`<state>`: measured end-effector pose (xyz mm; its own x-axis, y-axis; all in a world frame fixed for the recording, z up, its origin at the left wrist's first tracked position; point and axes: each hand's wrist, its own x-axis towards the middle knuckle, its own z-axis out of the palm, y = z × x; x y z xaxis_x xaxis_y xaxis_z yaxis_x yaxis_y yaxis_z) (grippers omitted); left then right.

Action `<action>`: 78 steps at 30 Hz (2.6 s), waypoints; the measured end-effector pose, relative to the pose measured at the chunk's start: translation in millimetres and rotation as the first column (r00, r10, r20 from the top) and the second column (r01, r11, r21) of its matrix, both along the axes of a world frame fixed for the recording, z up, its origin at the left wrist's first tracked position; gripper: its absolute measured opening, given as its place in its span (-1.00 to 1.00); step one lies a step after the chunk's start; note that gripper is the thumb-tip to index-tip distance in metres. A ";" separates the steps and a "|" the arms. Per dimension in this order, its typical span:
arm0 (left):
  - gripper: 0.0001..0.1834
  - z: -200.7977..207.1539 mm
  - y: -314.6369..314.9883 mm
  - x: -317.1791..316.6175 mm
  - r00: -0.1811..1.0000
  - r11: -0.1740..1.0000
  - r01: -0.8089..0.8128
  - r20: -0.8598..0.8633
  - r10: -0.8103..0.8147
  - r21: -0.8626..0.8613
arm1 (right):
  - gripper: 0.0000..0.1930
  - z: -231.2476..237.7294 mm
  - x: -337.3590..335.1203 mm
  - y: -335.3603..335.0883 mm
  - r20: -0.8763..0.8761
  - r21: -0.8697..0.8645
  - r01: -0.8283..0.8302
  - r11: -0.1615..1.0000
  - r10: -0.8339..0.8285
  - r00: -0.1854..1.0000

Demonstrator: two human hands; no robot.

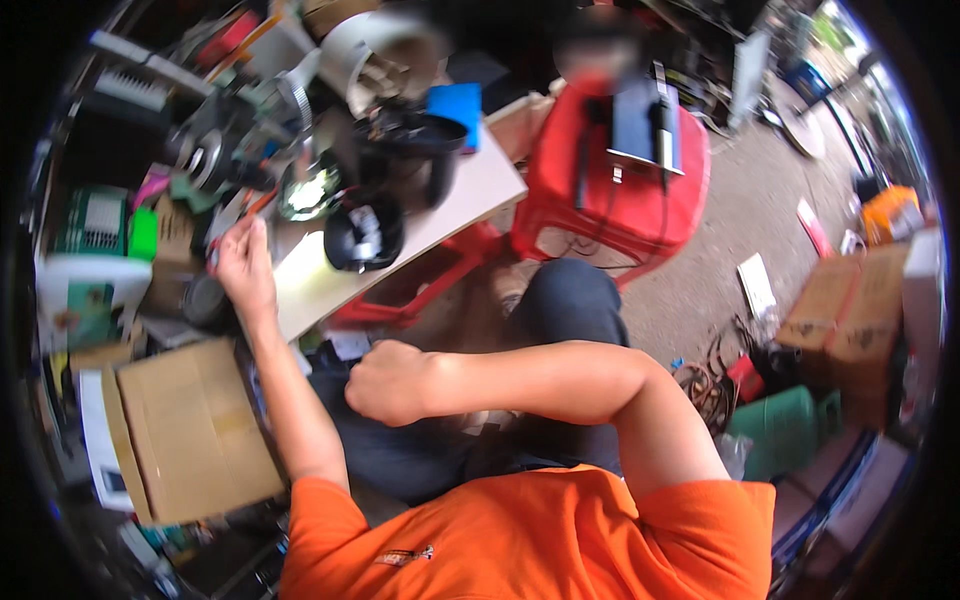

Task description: The person works on a small electronic device under a microscope, using a soldering iron to apply heat and a multimeter to test connections. They adjust the device and tools repeatedly while seated at a cluttered workbench.

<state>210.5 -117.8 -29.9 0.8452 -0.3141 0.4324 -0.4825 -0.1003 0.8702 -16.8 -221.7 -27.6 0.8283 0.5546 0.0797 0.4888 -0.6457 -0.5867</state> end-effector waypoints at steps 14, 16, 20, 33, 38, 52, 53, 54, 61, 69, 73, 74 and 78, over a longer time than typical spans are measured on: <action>-0.85 29.2 204.6 -147.6 0.816 0.825 -0.557 -0.245 0.523 -0.095 | -0.81 69.0 -15.4 -46.1 -0.015 -0.037 0.096 0.995 -0.097 0.995; -0.85 9.7 218.1 -157.3 0.719 0.756 -0.652 -0.357 0.596 -0.049 | -0.79 66.6 -8.9 -47.5 -0.018 -0.110 0.091 0.990 -0.094 0.995; -0.85 -7.7 204.5 -155.7 0.793 0.825 -0.555 -0.369 0.484 -0.111 | -0.68 56.9 -3.0 -30.5 0.019 -0.140 -0.011 0.990 0.014 1.000; -0.21 49.8 8.0 -96.6 0.937 0.846 0.345 -0.204 -0.284 0.407 | -0.68 47.4 -3.8 -44.4 -0.133 -0.098 -0.048 0.994 0.034 0.990; -0.23 33.3 -12.3 -62.3 0.942 0.895 0.313 -0.225 -0.250 0.318 | -0.67 61.5 2.4 -68.5 -0.155 -0.123 0.038 0.992 -0.057 0.986; 0.06 -1.7 -18.4 32.2 0.949 0.687 0.067 0.166 -0.267 0.723 | -0.82 51.2 19.1 -80.8 0.110 0.204 0.477 0.855 -0.505 0.856; 0.02 -2.9 -23.9 33.0 0.962 0.671 0.094 0.107 -0.251 0.735 | -0.83 48.8 20.2 -81.6 0.118 0.195 0.509 0.839 -0.535 0.837; 0.00 -1.4 -26.9 31.4 0.948 0.708 0.141 0.113 -0.299 0.691 | -0.83 45.7 22.0 -80.7 0.126 0.187 0.537 0.822 -0.562 0.817; -0.09 -1.1 -32.0 23.9 0.951 0.776 0.243 0.015 -0.309 0.582 | -0.78 44.1 18.6 -84.2 0.085 0.066 0.605 0.794 -0.608 0.789; -0.09 7.6 -31.2 7.6 0.916 0.776 -0.004 0.313 -0.250 0.631 | -0.70 44.5 23.4 -89.2 0.095 0.047 0.669 0.742 -0.670 0.736; -0.21 7.9 -35.1 2.2 0.896 0.791 -0.006 0.354 -0.267 0.611 | -0.75 40.3 23.3 -89.6 0.076 -0.046 0.714 0.699 -0.710 0.700; -0.19 7.2 -35.2 -0.9 0.903 0.798 -0.012 0.348 -0.250 0.602 | -0.77 40.7 23.0 -91.3 0.111 -0.055 0.701 0.711 -0.694 0.712; -0.01 -3.5 -31.9 -8.3 0.894 0.805 -0.068 0.394 -0.214 0.590 | -0.82 42.9 18.9 -97.3 0.164 -0.057 0.698 0.714 -0.683 0.712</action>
<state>202.2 -149.8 -33.4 0.5849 -0.6730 0.4527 -0.8103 -0.4595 0.3638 2.1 -319.0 15.3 0.9704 -0.1578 0.1827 -0.0572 -0.8855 -0.4611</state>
